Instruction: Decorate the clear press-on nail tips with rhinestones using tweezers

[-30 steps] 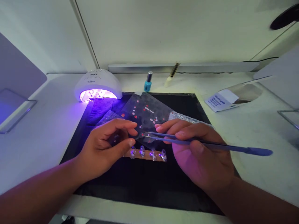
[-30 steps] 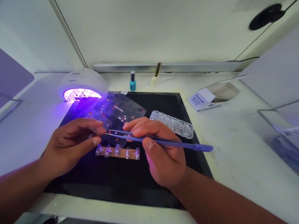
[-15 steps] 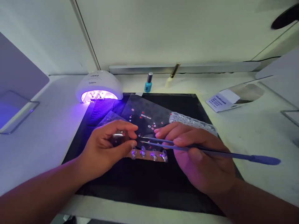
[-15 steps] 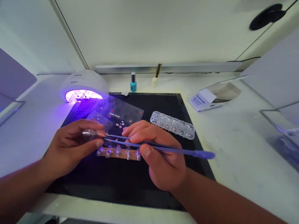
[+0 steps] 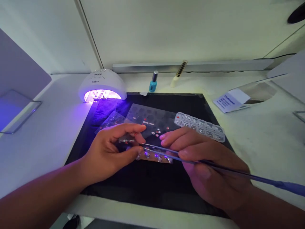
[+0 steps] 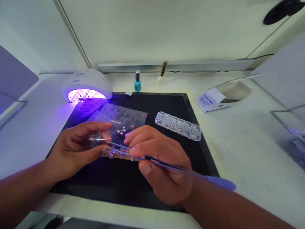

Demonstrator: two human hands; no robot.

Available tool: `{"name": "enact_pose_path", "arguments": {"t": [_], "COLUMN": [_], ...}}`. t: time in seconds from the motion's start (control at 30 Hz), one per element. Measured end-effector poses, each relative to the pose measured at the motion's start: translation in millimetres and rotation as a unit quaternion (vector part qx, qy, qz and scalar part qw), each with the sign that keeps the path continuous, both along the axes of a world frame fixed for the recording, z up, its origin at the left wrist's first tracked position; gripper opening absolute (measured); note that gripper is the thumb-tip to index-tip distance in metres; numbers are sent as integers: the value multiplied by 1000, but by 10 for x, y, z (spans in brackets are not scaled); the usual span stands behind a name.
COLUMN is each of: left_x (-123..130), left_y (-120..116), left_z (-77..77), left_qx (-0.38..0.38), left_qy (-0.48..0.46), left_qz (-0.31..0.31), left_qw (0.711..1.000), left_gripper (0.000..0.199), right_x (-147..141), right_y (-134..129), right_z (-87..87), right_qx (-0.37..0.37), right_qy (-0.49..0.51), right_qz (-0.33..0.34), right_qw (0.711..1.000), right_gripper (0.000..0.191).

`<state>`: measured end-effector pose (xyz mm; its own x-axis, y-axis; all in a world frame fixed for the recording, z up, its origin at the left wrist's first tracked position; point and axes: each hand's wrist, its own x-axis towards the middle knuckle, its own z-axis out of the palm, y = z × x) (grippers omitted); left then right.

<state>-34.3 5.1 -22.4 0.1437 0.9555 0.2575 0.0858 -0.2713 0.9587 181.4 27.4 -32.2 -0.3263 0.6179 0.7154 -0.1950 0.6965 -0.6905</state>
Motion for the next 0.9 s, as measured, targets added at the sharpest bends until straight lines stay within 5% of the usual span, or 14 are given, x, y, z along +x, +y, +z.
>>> {"name": "enact_pose_path", "arguments": {"t": [0.9], "left_x": [-30], "left_y": [24], "left_z": [69], "left_qx": [93], "left_qy": [117], "left_qz": [1], "left_qw": [989], "left_gripper": [16], "right_x": [-2], "right_y": [-68], "right_z": [1], "right_qx": [-79], "right_qy": [0], "right_qz": [-31], "right_qw": [996], "right_gripper": [18]}}
